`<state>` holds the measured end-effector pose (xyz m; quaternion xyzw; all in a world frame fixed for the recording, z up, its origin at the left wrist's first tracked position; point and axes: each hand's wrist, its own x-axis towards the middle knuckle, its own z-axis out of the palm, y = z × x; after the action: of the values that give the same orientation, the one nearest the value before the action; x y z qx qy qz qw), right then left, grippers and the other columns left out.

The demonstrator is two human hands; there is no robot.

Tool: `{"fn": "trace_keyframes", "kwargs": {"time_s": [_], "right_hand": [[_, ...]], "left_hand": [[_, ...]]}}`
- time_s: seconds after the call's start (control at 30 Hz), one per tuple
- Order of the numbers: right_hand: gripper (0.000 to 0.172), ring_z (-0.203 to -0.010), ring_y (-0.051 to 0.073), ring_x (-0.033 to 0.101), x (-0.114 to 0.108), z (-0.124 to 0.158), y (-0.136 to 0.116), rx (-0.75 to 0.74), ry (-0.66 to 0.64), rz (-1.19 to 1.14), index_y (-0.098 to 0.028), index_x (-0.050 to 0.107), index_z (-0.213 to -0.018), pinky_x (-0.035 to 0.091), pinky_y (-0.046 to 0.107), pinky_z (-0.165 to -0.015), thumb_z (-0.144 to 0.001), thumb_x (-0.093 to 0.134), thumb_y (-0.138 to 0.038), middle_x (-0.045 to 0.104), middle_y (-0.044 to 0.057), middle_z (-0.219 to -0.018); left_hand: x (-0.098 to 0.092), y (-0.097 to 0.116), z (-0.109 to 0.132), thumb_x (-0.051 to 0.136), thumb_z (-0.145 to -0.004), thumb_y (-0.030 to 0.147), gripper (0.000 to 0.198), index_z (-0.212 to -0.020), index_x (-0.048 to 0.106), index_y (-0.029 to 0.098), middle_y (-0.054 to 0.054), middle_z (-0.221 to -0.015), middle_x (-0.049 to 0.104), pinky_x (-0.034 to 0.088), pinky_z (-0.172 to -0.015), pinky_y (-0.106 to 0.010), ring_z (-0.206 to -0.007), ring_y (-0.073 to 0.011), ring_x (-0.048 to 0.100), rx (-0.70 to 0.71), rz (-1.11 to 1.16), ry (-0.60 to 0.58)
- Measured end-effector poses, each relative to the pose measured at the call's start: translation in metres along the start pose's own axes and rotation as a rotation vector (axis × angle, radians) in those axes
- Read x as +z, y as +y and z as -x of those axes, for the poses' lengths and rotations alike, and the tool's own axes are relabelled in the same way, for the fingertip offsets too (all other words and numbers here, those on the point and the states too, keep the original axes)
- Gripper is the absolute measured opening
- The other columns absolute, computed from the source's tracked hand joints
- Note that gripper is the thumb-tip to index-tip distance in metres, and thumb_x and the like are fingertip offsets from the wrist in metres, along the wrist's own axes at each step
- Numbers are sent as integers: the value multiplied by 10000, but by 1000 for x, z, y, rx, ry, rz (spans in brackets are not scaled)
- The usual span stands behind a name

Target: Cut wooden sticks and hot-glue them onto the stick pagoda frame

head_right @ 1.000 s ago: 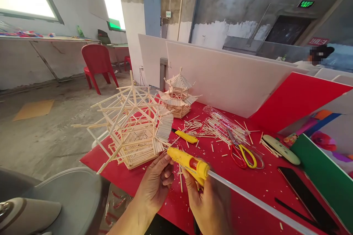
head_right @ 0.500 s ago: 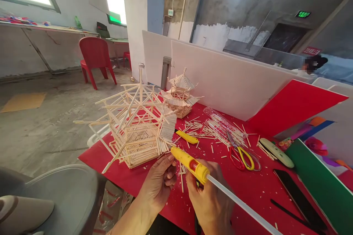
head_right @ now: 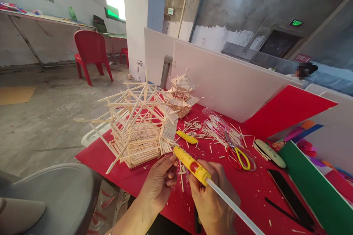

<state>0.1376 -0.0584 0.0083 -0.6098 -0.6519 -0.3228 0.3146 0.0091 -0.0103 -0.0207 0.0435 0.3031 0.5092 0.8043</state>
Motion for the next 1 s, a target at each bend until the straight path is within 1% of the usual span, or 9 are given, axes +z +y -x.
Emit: {"fn": "trace_keyframes", "kwargs": {"time_s": [0.13,0.27,0.37,0.73,1.0], "right_hand": [[143,-668,142,651,0,0,0,-21,6,-1,-201,575,-1003,462,239,-542,-887,613,-276,675,38,-861],[140,-657,136,646,-1,-1,0,-40,30,-17,-185,591,-992,458,236,-535,-893,620,-280,672,34,-852],[153,-668,139,647,-2,-2,-1,-42,15,-11,-176,592,-998,457,237,-541,-897,619,-288,662,34,-844],[133,-688,144,639,-3,-1,-1,-40,8,-6,-186,591,-1006,445,245,-569,-885,623,-230,662,27,-838],[115,-681,143,636,-4,0,0,-48,11,0,-182,595,-997,437,247,-550,-893,611,-228,671,33,-846]], "left_hand": [[-1,0,-1,920,-487,237,359,-724,685,103,19,-617,617,201,-374,-140,-412,-10,390,-8,6,6],[-2,0,-2,915,-501,236,342,-708,679,100,16,-611,620,196,-371,-138,-407,-8,386,-11,14,-2],[-3,0,-2,912,-498,229,338,-708,679,103,18,-606,623,203,-372,-137,-407,-11,396,-13,24,-3],[-5,1,0,907,-498,227,338,-712,678,101,14,-598,625,197,-378,-139,-412,-13,395,-21,30,9],[-6,1,0,910,-494,224,340,-709,676,103,13,-594,624,190,-384,-140,-413,-11,388,-24,34,6]]}}
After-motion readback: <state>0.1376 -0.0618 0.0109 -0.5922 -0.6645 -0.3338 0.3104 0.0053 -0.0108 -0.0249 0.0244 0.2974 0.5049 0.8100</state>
